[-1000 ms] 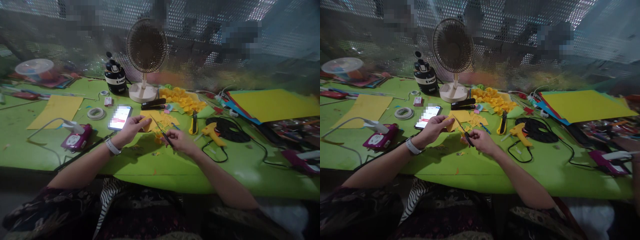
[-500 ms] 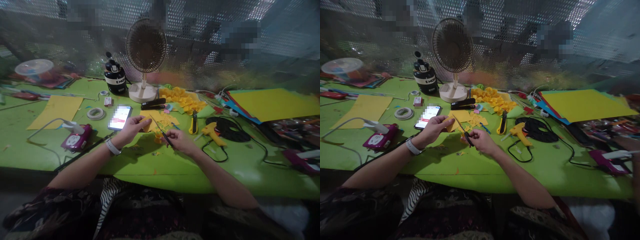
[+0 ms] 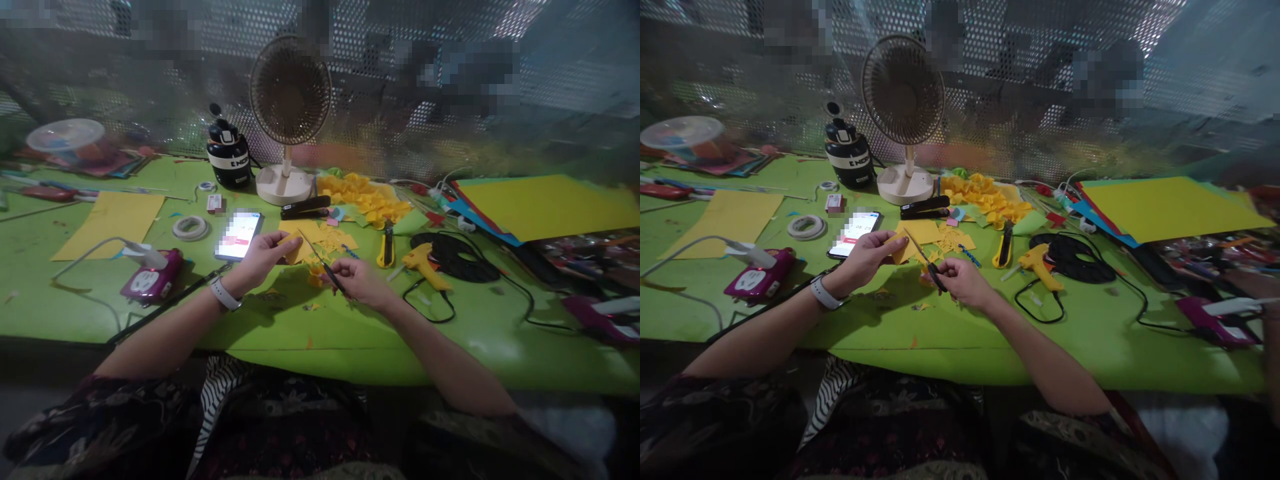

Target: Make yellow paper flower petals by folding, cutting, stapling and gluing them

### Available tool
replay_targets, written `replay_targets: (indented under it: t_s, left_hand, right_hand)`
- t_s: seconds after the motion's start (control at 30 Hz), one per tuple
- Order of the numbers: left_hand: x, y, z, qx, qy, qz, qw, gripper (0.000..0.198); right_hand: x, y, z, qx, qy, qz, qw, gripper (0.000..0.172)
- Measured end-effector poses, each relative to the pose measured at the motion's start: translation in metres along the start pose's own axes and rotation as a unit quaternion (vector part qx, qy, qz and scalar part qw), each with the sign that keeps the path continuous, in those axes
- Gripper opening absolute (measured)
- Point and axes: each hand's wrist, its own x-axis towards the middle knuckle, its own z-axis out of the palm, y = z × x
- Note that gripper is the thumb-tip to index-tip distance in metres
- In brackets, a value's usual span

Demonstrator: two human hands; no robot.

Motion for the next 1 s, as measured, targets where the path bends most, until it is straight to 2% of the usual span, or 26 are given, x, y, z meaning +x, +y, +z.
replay_targets:
  t_s: [0.33, 0.47, 0.57, 0.63, 1.0]
  left_hand:
    - [0.001, -0.004, -0.002, -0.001, -0.003, 0.004, 1.000, 0.027]
    - [0.000, 0.001, 0.002, -0.108, 0.030, -0.033, 0.993, 0.037]
    - [-0.001, 0.004, 0.008, -0.205, 0.012, -0.092, 0.974, 0.049]
    - [-0.003, 0.005, 0.010, -0.238, 0.001, -0.115, 0.964, 0.048]
    - [-0.002, -0.001, 0.007, -0.259, -0.028, -0.122, 0.958, 0.039]
  right_hand:
    - [0.000, 0.001, 0.000, 0.008, -0.006, -0.004, 1.000, 0.053]
    - [-0.002, 0.000, 0.000, 0.007, -0.012, 0.006, 1.000, 0.052]
    - [-0.001, 0.000, 0.000, 0.006, -0.024, 0.019, 1.000, 0.053]
    - [0.000, 0.001, 0.001, 0.005, -0.027, 0.024, 0.999, 0.053]
    - [0.002, 0.003, -0.001, -0.007, -0.025, 0.036, 0.999, 0.055]
